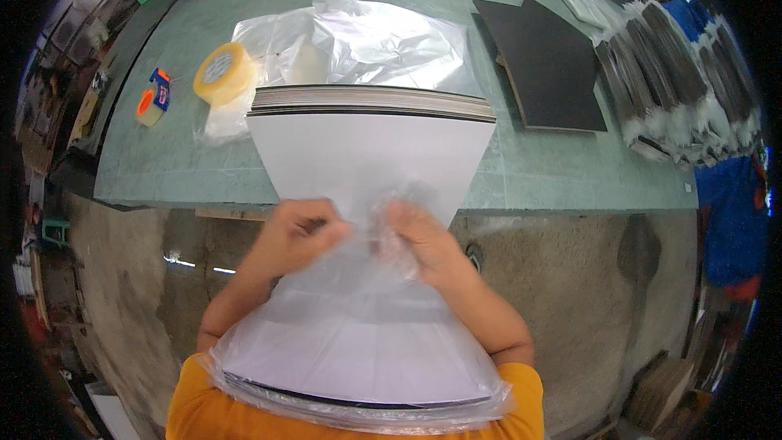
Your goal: The person places black boards into clear plastic bags one at a time, smoothing the bag over each board before setting it aside.
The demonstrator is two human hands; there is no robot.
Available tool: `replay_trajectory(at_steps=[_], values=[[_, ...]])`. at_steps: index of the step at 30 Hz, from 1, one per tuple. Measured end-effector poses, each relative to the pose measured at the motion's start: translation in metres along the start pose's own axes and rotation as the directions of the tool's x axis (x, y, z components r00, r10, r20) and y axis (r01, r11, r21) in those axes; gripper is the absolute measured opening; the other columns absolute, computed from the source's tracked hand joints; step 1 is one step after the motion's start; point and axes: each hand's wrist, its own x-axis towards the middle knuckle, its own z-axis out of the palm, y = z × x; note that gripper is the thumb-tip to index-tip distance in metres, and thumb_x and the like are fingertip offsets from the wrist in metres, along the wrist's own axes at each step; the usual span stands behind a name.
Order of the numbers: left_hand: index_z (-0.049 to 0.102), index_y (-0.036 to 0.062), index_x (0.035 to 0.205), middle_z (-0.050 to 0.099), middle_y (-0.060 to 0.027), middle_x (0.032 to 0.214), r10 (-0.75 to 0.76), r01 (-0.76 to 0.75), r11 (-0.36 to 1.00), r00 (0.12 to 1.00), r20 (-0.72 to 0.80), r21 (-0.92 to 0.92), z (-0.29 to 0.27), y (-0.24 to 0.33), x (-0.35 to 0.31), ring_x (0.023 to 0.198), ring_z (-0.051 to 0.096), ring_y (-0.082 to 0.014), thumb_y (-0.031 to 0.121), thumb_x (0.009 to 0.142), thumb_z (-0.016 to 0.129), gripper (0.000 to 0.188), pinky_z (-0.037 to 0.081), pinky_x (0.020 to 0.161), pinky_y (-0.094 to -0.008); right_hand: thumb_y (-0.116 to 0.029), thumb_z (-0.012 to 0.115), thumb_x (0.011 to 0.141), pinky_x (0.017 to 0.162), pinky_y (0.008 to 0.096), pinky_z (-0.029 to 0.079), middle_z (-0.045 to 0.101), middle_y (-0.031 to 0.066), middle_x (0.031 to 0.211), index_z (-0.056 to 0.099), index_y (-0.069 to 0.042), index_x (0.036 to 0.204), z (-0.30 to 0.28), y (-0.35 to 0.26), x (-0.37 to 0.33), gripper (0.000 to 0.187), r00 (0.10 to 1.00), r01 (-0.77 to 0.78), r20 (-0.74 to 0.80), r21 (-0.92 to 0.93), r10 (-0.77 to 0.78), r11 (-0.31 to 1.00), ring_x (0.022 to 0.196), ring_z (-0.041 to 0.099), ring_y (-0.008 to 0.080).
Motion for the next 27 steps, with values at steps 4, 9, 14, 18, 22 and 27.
replay_trajectory(at_steps=[4,9,14,18,22,27], values=[[0.048,0.0072,0.06,0.039,0.0053,0.055,-0.072,0.262,0.93,0.819,-0.57,0.258,-0.099,-0.046,-0.013,0.052,0.036,-0.0033,0.016,0.077,0.056,0.02,0.03,0.045,-0.0203,-0.021,0.063,0.076,0.055,0.0207,0.043,0.056,0.0023,0.069,0.055,-0.005,0.082,-0.004,-0.022,-0.026,0.019,0.978,0.181,-0.066,-0.183,-0.196,0.966,0.062,0.053,0.009],[0.051,0.0068,0.066,0.044,0.0048,0.059,0.049,-0.033,0.998,0.943,-0.329,0.055,-0.05,0.011,-0.008,0.054,0.042,-0.0038,0.014,0.078,0.056,0.014,0.033,0.047,-0.0198,-0.021,0.06,0.078,0.055,0.0211,0.041,0.055,0.002,0.069,0.055,-0.005,0.082,0.001,-0.006,-0.008,0.017,0.99,0.139,0.068,-0.371,-0.122,0.918,0.059,0.05,0.0083],[0.054,0.0019,0.073,0.05,0.0027,0.063,0.022,0.007,0.965,0.994,0.108,-0.264,0.006,0.009,0.001,0.058,0.043,-0.0047,0.014,0.079,0.058,0.014,0.037,0.052,-0.0203,-0.022,0.056,0.082,0.053,0.0223,0.037,0.052,-0.0001,0.066,0.053,-0.006,0.076,0.02,0.001,0.006,0.017,0.984,0.121,0.146,-0.127,-0.102,0.984,0.057,0.045,0.0073],[0.052,0.0066,0.068,0.044,0.0057,0.062,-0.225,0.262,0.962,0.919,-0.322,0.074,-0.072,-0.033,-0.01,0.059,0.039,-0.0036,0.012,0.078,0.056,0.012,0.032,0.052,-0.0188,-0.021,0.054,0.083,0.056,0.0233,0.037,0.052,0.0004,0.066,0.054,-0.006,0.075,0.0,-0.024,-0.017,0.017,0.939,0.258,0.231,0.021,-0.255,0.966,0.059,0.045,0.0089],[0.051,0.0075,0.075,0.048,-0.0006,0.071,0.27,-0.019,0.951,0.53,-0.804,0.307,-0.087,0.008,-0.008,0.066,0.045,-0.0092,0.014,0.077,0.055,0.008,0.036,0.062,-0.0212,-0.019,0.059,0.079,0.069,0.027,0.04,0.054,0.0062,0.092,0.059,-0.004,0.082,-0.014,-0.013,-0.022,0.015,0.934,0.354,0.226,-0.675,-0.276,0.647,0.081,0.05,0.0124],[0.051,0.0029,0.101,0.059,-0.0167,0.086,0.16,-0.229,0.919,0.96,0.228,0.321,0.019,0.014,-0.017,0.076,0.058,-0.0246,0.024,0.078,0.057,0.032,0.044,0.07,-0.0344,-0.017,0.064,0.072,0.081,0.0317,0.037,0.049,0.0111,0.107,0.058,-0.003,0.086,0.054,-0.024,-0.012,0.021,0.717,0.665,0.569,-0.731,-0.402,0.151,0.098,0.047,0.0199]])
